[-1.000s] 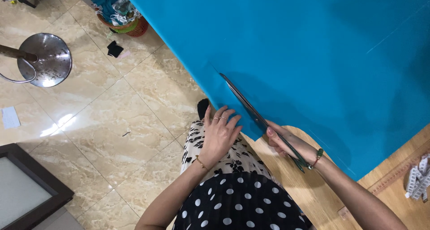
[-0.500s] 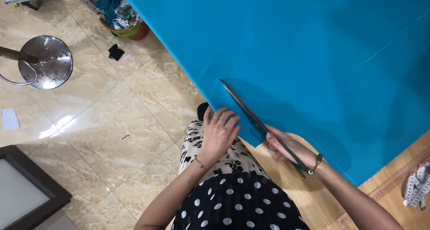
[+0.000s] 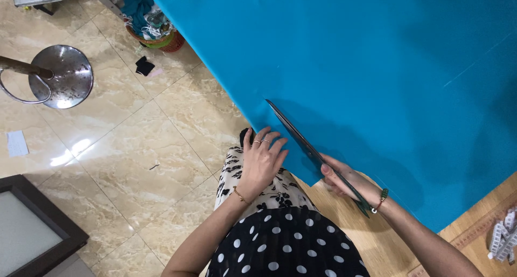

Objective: Marking measurements on blue fabric using a ruler and chalk, then cutting out patterns with large tailor scissors.

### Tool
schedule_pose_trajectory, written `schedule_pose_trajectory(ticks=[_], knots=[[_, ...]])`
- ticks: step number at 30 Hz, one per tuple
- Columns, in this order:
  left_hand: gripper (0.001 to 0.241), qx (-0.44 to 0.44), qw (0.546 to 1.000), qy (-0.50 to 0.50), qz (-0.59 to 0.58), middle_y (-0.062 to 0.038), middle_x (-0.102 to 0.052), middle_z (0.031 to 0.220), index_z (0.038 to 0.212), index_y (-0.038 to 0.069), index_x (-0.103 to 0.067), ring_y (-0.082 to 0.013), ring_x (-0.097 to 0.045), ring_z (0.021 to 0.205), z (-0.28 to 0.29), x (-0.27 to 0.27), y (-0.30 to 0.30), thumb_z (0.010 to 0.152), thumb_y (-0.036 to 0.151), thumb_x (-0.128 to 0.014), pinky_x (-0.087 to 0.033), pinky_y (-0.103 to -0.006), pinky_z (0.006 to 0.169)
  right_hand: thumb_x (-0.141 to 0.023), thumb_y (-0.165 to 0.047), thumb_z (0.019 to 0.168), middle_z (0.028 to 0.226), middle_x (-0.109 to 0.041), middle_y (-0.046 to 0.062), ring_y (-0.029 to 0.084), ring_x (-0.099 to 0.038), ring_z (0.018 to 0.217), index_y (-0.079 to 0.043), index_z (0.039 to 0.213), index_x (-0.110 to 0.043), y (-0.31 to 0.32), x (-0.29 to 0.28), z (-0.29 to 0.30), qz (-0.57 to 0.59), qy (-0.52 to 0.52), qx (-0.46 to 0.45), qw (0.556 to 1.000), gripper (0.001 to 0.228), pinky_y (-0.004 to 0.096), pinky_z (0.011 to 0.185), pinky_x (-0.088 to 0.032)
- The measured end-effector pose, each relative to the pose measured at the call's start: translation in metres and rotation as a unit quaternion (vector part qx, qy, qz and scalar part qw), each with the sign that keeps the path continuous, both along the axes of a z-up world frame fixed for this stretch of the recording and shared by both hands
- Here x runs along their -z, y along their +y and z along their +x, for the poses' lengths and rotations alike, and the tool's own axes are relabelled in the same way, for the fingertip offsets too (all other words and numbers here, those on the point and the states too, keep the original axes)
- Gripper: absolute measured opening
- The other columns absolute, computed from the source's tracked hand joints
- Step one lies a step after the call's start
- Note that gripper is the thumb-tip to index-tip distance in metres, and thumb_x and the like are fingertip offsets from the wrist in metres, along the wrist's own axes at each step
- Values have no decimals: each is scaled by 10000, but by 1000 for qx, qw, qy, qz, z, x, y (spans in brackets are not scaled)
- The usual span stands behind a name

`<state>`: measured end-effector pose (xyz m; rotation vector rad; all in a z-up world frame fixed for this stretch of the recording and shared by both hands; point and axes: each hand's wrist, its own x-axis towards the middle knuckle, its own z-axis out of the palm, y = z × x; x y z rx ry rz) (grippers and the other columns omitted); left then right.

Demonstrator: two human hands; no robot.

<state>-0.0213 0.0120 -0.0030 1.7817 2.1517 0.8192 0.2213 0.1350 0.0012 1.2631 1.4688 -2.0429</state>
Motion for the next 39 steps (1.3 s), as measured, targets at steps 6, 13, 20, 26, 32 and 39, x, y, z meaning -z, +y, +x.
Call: schedule_pose_trajectory(ticks=[6,13,20,26,32,39], knots=[[262,-10,1000,-2,-7,-49,-614,1268,1173,160,-694,-299,-492,1346,-9,-4,5,930,255,-704,-279,-623,1164,-479,-715,835,612,-340,-69,59,-408,488,-191,1605,-306,1,-8,-7,34,-32,-17,999,947,249,422,-348],[275,-13,1000,2,-12,-59,-623,1266,1183,151,-697,-296,-514,1316,-16,-1,10,929,258,-697,-274,-620,1163,-455,-755,822,589,-308,-73,63,-394,480,-191,1613,-305,6,-11,-23,52,-5,-37,998,983,256,424,-351],[278,5,1000,-3,-9,-66,-634,1237,1184,129,-704,-287,-573,1255,-23,-5,12,936,253,-704,-301,-604,1155,-477,-742,806,576,-310,-73,68,-382,451,-204,1618,-267,5,-3,-27,22,-4,-4,1000,997,260,408,-354],[278,7,1000,-15,-4,-62,-632,1253,1188,128,-699,-285,-569,1257,-31,-8,16,934,241,-706,-331,-573,1144,-490,-728,814,590,-334,-58,67,-398,461,-201,1616,-276,9,-6,-32,26,-16,-13,999,983,255,412,-351],[272,-9,1000,-15,0,-57,-627,1266,1174,133,-692,-288,-541,1293,-38,-9,20,923,236,-700,-336,-564,1125,-475,-711,842,670,-355,-61,62,-388,529,-201,1622,-265,16,-2,-44,29,-21,-18,999,955,246,448,-342],[265,-6,1000,-22,-4,-55,-636,1245,1170,136,-686,-268,-569,1262,-45,-11,24,930,247,-698,-345,-564,1125,-471,-732,872,713,-317,-70,37,-350,593,-180,1641,-234,19,-1,-50,2,24,-7,1000,976,225,482,-324]])
